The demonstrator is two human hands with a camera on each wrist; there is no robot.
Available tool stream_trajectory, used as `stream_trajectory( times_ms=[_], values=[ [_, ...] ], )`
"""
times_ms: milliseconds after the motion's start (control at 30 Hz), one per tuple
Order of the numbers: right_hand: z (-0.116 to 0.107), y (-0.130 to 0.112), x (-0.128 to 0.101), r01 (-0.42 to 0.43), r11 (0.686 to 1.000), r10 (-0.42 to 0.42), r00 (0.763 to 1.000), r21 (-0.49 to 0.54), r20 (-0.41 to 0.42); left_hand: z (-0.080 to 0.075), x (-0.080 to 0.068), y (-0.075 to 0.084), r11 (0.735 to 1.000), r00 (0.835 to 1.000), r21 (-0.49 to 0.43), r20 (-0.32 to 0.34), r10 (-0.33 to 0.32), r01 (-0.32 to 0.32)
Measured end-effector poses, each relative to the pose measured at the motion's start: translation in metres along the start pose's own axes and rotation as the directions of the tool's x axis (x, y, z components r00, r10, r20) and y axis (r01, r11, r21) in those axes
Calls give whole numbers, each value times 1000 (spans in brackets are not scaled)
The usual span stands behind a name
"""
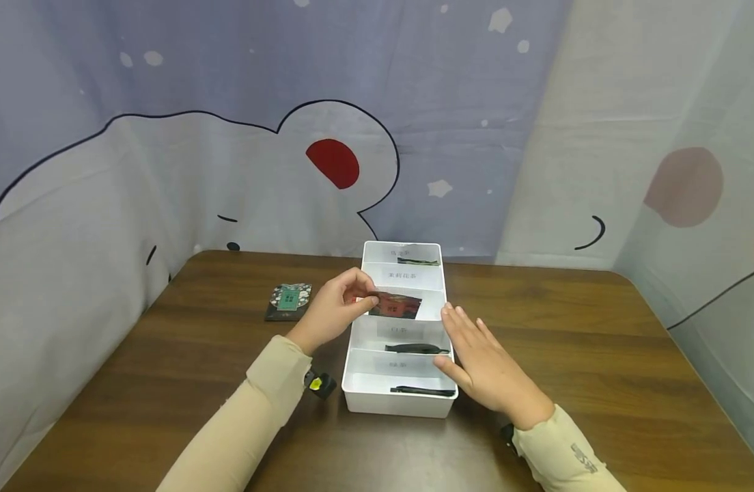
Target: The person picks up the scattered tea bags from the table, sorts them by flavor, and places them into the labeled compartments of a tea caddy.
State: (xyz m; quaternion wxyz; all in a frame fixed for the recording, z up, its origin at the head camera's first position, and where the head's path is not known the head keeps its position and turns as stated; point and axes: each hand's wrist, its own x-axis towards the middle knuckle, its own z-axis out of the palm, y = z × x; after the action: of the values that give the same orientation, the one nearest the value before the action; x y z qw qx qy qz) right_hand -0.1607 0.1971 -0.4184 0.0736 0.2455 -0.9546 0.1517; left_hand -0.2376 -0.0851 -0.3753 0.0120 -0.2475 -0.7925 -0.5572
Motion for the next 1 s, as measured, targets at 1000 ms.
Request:
stream_trajectory(
  times_ms=[1000],
  values=[
    [0, 1, 0, 3, 1000, -3, 1000, 26, 6, -7, -6, -16, 989, 996, 146, 88, -10, -3]
  ],
)
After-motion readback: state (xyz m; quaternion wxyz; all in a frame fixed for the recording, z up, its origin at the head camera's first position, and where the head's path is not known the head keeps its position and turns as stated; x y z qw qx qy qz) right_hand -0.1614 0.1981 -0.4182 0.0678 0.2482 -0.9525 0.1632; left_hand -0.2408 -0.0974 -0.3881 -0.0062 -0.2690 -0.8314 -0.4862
